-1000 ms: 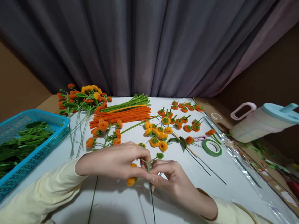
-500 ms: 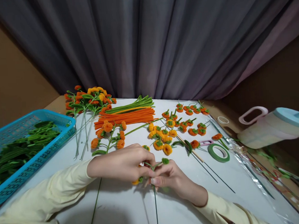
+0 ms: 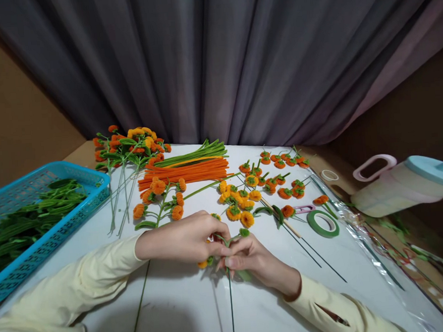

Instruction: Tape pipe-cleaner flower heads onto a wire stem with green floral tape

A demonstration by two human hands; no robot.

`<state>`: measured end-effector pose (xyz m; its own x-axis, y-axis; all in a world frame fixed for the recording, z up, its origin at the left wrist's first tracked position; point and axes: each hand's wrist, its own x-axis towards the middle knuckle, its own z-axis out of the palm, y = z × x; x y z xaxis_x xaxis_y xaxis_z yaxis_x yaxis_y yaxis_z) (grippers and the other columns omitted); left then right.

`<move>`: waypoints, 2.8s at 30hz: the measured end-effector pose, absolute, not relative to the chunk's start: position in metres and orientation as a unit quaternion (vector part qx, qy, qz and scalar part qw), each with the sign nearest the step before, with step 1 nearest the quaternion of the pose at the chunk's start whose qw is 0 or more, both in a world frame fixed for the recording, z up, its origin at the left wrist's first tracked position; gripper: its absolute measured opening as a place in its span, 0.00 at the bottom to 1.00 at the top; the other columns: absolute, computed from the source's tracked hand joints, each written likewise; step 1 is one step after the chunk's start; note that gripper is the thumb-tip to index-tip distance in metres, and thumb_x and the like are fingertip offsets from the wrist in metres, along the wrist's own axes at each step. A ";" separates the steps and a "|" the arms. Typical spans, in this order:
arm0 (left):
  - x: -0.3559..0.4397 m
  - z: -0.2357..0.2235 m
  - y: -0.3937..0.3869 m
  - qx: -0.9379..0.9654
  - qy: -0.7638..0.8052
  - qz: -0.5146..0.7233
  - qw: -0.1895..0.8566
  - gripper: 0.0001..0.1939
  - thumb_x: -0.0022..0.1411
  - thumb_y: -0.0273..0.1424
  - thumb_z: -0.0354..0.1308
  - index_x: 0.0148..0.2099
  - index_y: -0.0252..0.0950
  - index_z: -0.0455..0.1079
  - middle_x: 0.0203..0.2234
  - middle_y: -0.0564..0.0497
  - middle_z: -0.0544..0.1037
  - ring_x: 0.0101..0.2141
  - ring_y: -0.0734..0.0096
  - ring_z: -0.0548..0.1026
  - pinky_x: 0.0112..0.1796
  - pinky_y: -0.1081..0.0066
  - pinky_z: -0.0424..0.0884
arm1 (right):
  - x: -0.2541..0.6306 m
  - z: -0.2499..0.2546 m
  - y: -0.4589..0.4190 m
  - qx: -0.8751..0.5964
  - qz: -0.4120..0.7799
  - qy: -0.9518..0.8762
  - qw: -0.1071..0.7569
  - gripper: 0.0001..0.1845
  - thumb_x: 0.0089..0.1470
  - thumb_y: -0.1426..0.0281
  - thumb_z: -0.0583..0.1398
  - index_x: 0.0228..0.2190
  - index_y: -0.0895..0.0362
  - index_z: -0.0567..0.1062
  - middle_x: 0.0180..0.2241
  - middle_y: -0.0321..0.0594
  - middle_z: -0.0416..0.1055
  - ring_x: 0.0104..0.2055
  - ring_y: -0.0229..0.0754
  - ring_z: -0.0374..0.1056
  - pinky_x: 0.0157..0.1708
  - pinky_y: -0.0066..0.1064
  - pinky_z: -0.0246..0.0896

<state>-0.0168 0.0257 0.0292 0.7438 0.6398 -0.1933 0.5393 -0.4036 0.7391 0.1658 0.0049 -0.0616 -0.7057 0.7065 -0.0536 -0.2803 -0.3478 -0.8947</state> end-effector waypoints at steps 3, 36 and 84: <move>-0.017 0.029 0.025 0.836 0.350 0.061 0.417 0.06 0.59 0.27 0.55 0.30 0.33 0.70 0.19 0.55 0.71 0.22 0.77 0.67 0.25 0.80 0.58 | 0.166 -0.064 0.005 -0.220 0.791 -0.478 0.314 0.10 0.43 0.65 0.69 0.26 0.60 0.82 0.24 0.39 0.75 0.19 0.30 0.63 0.20 0.23 0.61; -0.024 -0.009 0.049 0.695 0.366 0.271 0.556 0.24 0.62 0.47 0.49 0.30 0.32 0.72 0.25 0.50 0.74 0.28 0.72 0.71 0.31 0.75 0.65 | 0.167 -0.058 0.006 -0.266 0.786 -0.468 0.304 0.11 0.40 0.65 0.70 0.17 0.60 0.80 0.19 0.37 0.71 0.21 0.32 0.64 0.22 0.24 0.56; -0.022 -0.064 0.063 0.539 0.456 0.317 0.633 0.24 0.55 0.46 0.56 0.16 0.34 0.62 0.08 0.58 0.60 0.12 0.81 0.56 0.17 0.76 0.50 | 0.168 -0.056 0.007 -0.280 0.789 -0.460 0.297 0.11 0.39 0.66 0.71 0.17 0.60 0.79 0.20 0.37 0.72 0.20 0.32 0.65 0.22 0.24 0.59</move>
